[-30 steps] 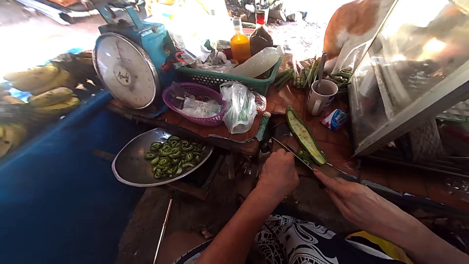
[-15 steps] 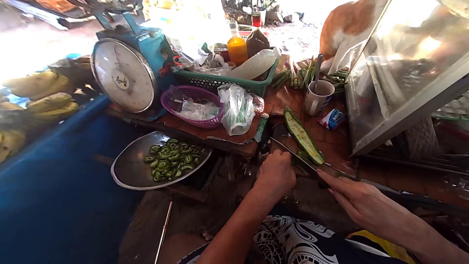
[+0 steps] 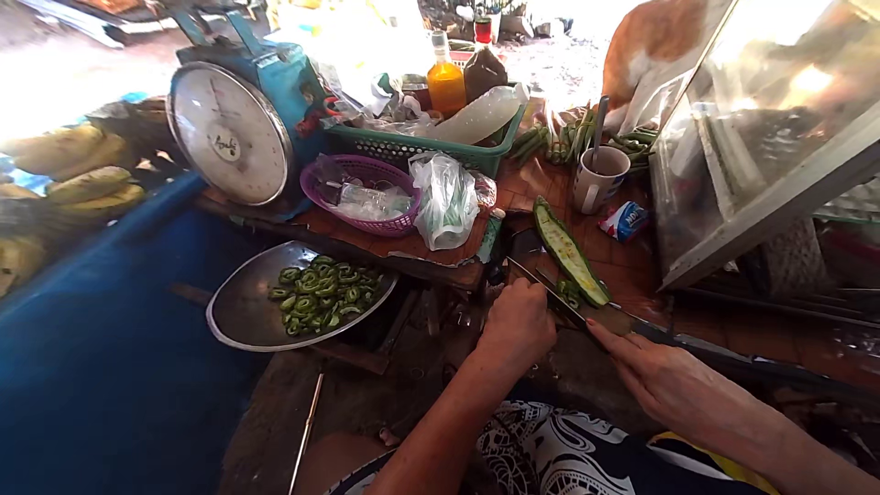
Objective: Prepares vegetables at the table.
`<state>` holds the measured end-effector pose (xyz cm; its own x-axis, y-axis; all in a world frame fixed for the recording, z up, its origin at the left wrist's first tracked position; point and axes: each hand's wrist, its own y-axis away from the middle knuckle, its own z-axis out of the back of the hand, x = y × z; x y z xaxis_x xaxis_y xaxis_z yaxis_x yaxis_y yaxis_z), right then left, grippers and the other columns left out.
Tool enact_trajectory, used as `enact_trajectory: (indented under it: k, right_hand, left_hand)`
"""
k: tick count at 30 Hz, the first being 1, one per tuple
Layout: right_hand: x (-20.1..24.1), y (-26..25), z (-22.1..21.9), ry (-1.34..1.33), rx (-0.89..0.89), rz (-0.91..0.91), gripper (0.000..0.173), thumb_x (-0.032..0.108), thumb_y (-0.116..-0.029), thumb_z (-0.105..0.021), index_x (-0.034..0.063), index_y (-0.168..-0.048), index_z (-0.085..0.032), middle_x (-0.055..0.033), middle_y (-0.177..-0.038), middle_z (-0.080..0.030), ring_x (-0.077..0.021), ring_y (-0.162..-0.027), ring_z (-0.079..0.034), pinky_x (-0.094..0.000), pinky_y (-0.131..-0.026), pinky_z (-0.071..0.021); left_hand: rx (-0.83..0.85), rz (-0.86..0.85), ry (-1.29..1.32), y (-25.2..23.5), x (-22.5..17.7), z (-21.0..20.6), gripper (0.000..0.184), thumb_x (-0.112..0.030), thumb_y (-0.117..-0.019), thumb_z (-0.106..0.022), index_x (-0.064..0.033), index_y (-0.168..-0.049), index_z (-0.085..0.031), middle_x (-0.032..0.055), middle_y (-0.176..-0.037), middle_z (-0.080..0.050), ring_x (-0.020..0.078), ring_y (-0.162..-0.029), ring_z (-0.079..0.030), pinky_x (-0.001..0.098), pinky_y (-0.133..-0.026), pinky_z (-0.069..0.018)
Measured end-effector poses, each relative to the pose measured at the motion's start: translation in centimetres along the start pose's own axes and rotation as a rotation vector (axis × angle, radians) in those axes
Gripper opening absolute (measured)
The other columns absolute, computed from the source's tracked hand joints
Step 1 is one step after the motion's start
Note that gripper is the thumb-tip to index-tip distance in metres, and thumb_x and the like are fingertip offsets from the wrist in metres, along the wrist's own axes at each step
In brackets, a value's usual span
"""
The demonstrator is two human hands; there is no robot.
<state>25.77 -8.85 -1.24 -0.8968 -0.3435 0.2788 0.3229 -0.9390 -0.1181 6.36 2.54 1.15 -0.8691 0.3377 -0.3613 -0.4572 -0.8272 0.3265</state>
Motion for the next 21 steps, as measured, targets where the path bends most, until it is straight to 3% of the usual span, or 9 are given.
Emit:
enact_trajectory:
  k: [7, 10, 14, 18, 21]
  right_hand:
    - [0.3, -2.0, 0.3, -0.079, 0.161, -0.08, 0.052, 0.021, -0.1067, -0.041, 0.0159, -0.158, -0.041, -0.0182, -0.1, -0.07, -0.0336, -0.079, -0.071, -0.0472, -0.07, -0.0595]
    - [0.4, -2.1, 0.1, -0.078, 0.165, -0.094, 0.052, 0.02, -0.107, -0.042, 0.0152, -0.158, -0.041, -0.0197, -0.101, -0.07, -0.0354, -0.08, -0.071, -0.0485, -0.072, -0.06]
    - [0.8, -2.7, 0.5, -0.059, 0.243, -0.13, 0.052, 0.022, -0.1083, -0.04, 0.0178, -0.16, -0.036, -0.0198, -0.105, -0.069, -0.0356, -0.085, -0.071, -0.0487, -0.076, -0.0593]
    - [-0.7, -3.4, 1.4, -0.272, 0.272, -0.142, 0.05, 0.022, -0.1092, -0.04, 0.0156, -0.159, -0.039, -0.0188, -0.121, -0.07, -0.0336, -0.106, -0.07, -0.0508, -0.096, -0.0538]
    - [-1.5, -3.3, 1.6, -0.347, 0.247, -0.128, 0.049, 0.023, -0.1092, -0.039, 0.0158, -0.158, -0.042, -0.0151, -0.126, -0.07, -0.0278, -0.109, -0.069, -0.0468, -0.098, -0.0527]
  left_hand:
    - [-0.044, -0.013, 0.022, 0.3, 0.2, -0.4, 0.03, -0.023, -0.1005, -0.055, -0.0031, -0.121, -0.066, 0.0164, -0.121, -0.061, 0.0307, -0.118, -0.06, 0.0429, -0.1, -0.05]
    - [-0.06, -0.027, 0.02, 0.4, 0.4, -0.6, 0.031, -0.024, -0.1011, -0.056, -0.0029, -0.121, -0.067, 0.0172, -0.123, -0.061, 0.0325, -0.121, -0.058, 0.0446, -0.101, -0.0494]
    - [-0.183, -0.077, -0.05, 0.4, 1.2, -1.8, 0.032, -0.033, -0.0997, -0.058, -0.0076, -0.111, -0.073, 0.0145, -0.115, -0.063, 0.0325, -0.114, -0.06, 0.0458, -0.095, -0.0505]
    - [-0.115, -0.059, -0.113, 0.8, 1.0, -1.4, 0.037, -0.036, -0.1037, -0.052, -0.0095, -0.121, -0.072, 0.0163, -0.123, -0.061, 0.0344, -0.12, -0.057, 0.0484, -0.099, -0.0472]
    - [-0.084, -0.06, -0.092, 0.8, 0.8, -1.0, 0.036, -0.033, -0.1044, -0.053, -0.0057, -0.123, -0.07, 0.0173, -0.123, -0.061, 0.034, -0.121, -0.058, 0.046, -0.102, -0.0474]
